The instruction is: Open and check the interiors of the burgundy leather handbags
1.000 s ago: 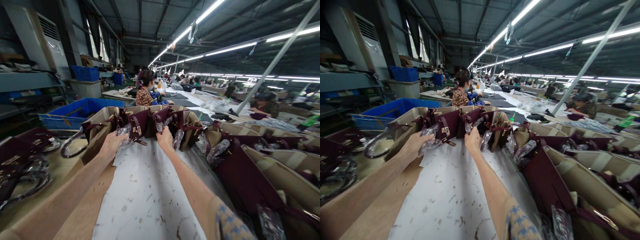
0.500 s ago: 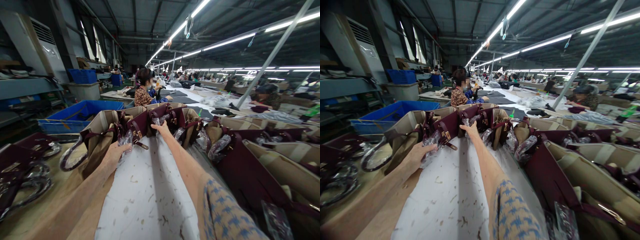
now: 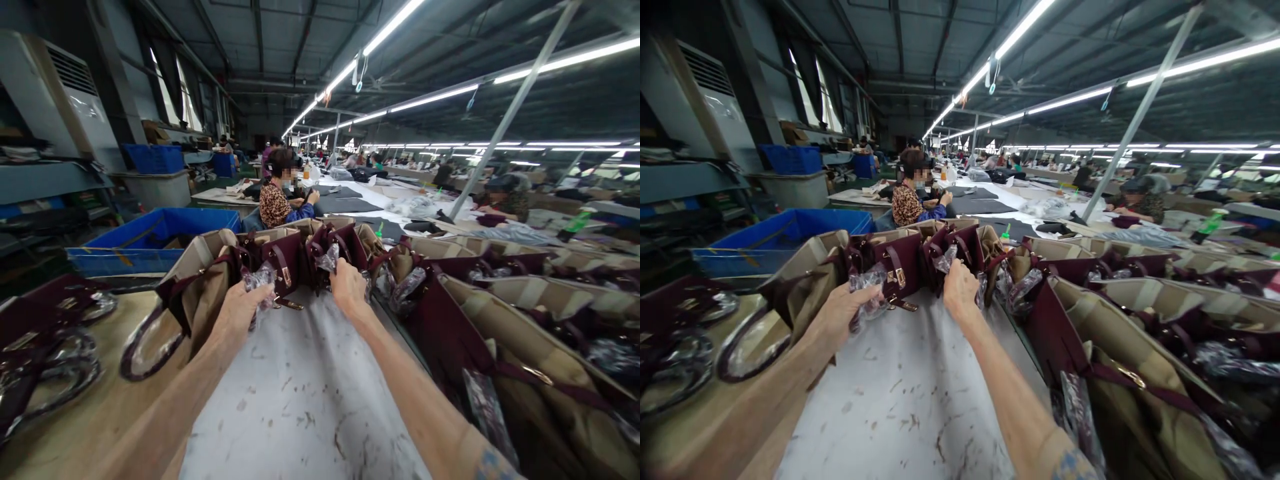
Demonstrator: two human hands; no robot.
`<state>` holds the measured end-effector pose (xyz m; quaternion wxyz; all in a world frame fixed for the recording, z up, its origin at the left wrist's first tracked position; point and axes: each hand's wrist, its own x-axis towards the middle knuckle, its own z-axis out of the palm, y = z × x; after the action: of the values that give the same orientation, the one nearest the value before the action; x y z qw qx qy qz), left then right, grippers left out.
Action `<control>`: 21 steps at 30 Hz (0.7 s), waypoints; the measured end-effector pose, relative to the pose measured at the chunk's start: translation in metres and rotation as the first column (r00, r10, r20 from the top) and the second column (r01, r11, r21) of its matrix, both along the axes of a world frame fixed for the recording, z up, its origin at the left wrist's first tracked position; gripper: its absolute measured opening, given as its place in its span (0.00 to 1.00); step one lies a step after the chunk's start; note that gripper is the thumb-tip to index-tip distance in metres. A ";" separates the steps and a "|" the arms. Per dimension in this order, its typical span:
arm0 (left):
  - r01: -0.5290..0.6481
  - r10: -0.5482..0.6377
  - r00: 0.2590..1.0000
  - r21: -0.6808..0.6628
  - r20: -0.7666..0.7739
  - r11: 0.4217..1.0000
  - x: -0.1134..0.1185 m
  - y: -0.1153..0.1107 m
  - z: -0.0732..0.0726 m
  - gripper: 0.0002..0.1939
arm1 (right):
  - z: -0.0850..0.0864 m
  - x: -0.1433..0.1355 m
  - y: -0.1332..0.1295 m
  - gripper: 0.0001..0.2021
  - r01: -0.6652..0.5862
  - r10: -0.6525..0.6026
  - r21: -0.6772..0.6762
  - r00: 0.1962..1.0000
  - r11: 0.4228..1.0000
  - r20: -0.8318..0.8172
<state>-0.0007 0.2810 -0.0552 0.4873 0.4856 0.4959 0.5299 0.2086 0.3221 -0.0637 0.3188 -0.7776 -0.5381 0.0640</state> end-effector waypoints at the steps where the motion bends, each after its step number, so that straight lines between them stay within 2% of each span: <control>1: 0.011 -0.011 1.000 -0.012 -0.012 1.000 0.007 -0.011 0.000 0.11 | 0.001 0.003 -0.011 0.09 0.021 -0.023 0.022 0.996 1.000 0.084; 5: 0.037 -0.043 0.988 -0.040 -0.149 0.998 0.028 -0.053 -0.014 0.12 | -0.004 0.021 -0.040 0.06 0.091 -0.159 0.176 0.891 0.980 0.426; 7: 0.037 -0.055 0.980 -0.101 -0.190 0.994 0.032 -0.069 -0.023 0.13 | -0.009 0.029 -0.046 0.09 0.167 -0.227 0.183 0.892 0.969 0.390; 10: 0.010 -0.041 0.984 -0.172 -0.174 0.985 0.035 -0.084 -0.033 0.17 | -0.017 0.037 -0.048 0.16 0.294 -0.302 0.072 0.929 0.953 0.213; 14: -0.011 -0.012 0.985 -0.133 -0.174 0.991 0.039 -0.084 -0.038 0.19 | -0.018 0.040 -0.044 0.22 0.293 -0.290 -0.011 0.950 0.956 0.111; 17: -0.022 0.001 0.975 -0.092 -0.221 0.996 0.041 -0.069 -0.033 0.21 | -0.002 0.038 -0.036 0.19 0.233 -0.228 -0.066 0.971 0.970 0.067; 19: -0.052 0.042 0.964 -0.028 -0.263 0.998 0.039 -0.056 -0.021 0.22 | 0.020 0.035 -0.028 0.14 0.166 -0.163 -0.078 0.986 0.983 0.047; 21: -0.068 0.068 0.961 0.008 -0.268 0.998 0.035 -0.048 -0.002 0.22 | 0.049 0.031 -0.022 0.12 0.092 -0.091 -0.045 0.995 0.995 0.034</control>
<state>0.0338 0.2334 -0.0577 0.3975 0.5352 0.5741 0.4754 0.2393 0.3006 -0.0144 0.2946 -0.8096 -0.5053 0.0494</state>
